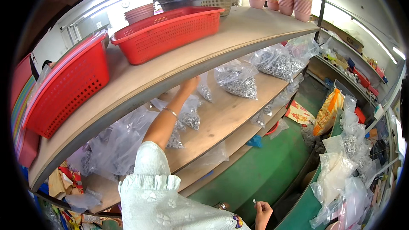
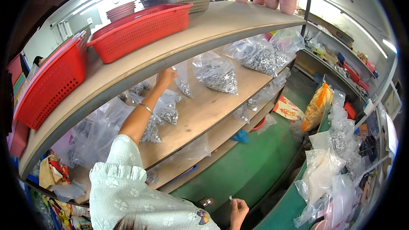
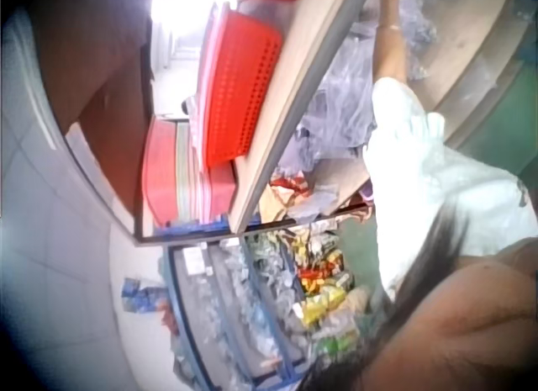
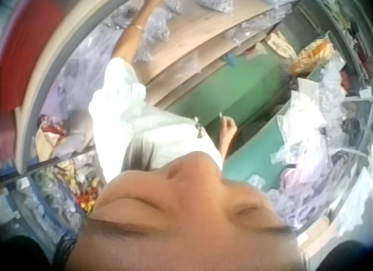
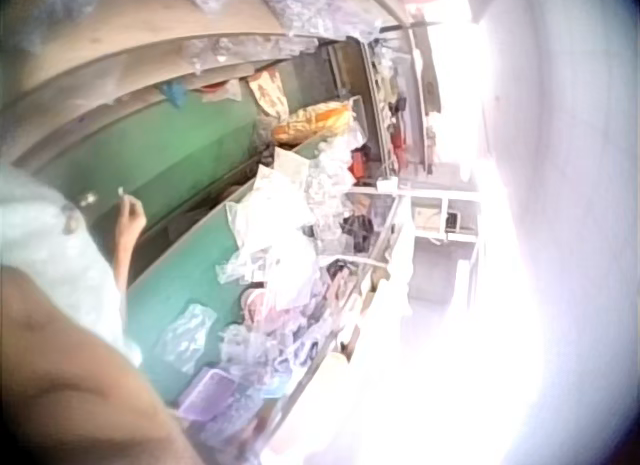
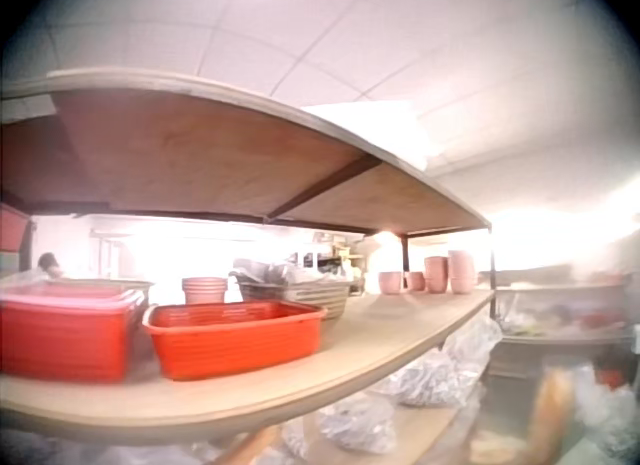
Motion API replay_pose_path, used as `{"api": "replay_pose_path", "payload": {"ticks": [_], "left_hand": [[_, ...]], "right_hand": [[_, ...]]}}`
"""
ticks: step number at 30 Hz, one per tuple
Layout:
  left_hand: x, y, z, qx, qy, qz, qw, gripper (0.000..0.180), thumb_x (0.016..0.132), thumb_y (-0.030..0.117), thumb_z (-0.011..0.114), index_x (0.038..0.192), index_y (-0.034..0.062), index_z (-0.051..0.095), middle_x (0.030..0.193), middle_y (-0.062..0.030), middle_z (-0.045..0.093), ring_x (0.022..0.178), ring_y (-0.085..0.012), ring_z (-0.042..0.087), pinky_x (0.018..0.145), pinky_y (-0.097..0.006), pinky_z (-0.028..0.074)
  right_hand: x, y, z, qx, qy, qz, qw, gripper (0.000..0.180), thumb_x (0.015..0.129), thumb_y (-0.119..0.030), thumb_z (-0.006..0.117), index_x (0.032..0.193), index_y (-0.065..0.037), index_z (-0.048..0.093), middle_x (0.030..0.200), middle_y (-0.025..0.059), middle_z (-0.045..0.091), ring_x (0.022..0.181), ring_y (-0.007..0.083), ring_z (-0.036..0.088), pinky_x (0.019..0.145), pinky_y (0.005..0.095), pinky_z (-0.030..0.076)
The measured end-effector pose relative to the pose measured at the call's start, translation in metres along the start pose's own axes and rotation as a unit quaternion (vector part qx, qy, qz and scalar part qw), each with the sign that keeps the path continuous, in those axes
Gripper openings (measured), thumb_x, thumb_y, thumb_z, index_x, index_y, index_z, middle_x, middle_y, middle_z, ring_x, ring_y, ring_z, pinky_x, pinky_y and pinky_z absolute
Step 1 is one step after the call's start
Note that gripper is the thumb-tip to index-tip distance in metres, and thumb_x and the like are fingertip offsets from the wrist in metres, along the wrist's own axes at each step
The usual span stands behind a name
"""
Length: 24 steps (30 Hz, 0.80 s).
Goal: The person retrieves a bag of small metal clips from a wooden shelf, empties them onto a green workbench, and then manually interlocks pairs of the metal clips by hand.
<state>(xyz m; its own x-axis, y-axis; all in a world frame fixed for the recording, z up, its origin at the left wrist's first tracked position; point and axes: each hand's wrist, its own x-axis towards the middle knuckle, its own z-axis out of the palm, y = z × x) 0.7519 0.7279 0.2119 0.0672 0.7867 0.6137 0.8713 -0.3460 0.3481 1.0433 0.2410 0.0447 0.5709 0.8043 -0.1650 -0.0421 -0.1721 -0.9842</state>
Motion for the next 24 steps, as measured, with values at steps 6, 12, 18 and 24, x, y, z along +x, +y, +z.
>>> {"api": "replay_pose_path", "payload": {"ticks": [6, 12, 18, 24], "left_hand": [[-0.028, 0.029, -0.024, -0.037, -0.1, 0.143, 0.984, 0.008, 0.067, 0.014, 0.068, 0.068, 0.0071, 0.066, 0.074, -0.0114, 0.061, 0.073, -0.0288, 0.058, 0.063, -0.037, 0.045], [-0.052, 0.021, -0.024, -0.08, -0.099, 0.007, 0.992, 0.009, 0.065, 0.014, 0.069, 0.07, 0.0074, 0.067, 0.074, -0.0124, 0.062, 0.068, -0.0282, 0.059, 0.063, -0.036, 0.046], [-0.049, 0.028, -0.019, -0.103, -0.093, 0.045, 0.989, 0.01, 0.068, 0.013, 0.068, 0.072, 0.0042, 0.067, 0.068, -0.0139, 0.06, 0.063, -0.024, 0.058, 0.058, -0.033, 0.046], [-0.057, -0.018, -0.006, -0.208, -0.131, -0.049, 0.968, 0.019, 0.074, 0.014, 0.066, 0.088, 0.0032, 0.061, 0.063, -0.0102, 0.054, 0.058, -0.018, 0.051, 0.055, -0.033, 0.043]], "right_hand": [[0.073, -0.075, 0.057, -0.073, -0.065, -0.145, 0.985, 0.011, 0.078, -0.006, 0.058, 0.072, 0.003, 0.059, 0.065, 0.0035, 0.057, 0.062, 0.0075, 0.05, 0.057, 0.022, 0.041], [0.16, -0.22, 0.239, -0.011, -0.137, -0.374, 0.917, 0.013, 0.077, -0.008, 0.06, 0.082, 0.003, 0.061, 0.071, 0.0146, 0.061, 0.066, 0.0192, 0.06, 0.063, 0.0285, 0.045], [0.237, -0.242, 0.375, -0.097, -0.105, -0.497, 0.856, 0.011, 0.071, -0.009, 0.059, 0.074, 0.002, 0.061, 0.071, 0.0202, 0.06, 0.067, 0.0338, 0.059, 0.059, 0.0387, 0.047], [0.237, -0.232, 0.38, -0.134, -0.107, -0.491, 0.854, 0.014, 0.071, -0.011, 0.058, 0.075, 0.002, 0.061, 0.073, 0.0216, 0.059, 0.067, 0.0362, 0.058, 0.061, 0.0394, 0.047]]}}
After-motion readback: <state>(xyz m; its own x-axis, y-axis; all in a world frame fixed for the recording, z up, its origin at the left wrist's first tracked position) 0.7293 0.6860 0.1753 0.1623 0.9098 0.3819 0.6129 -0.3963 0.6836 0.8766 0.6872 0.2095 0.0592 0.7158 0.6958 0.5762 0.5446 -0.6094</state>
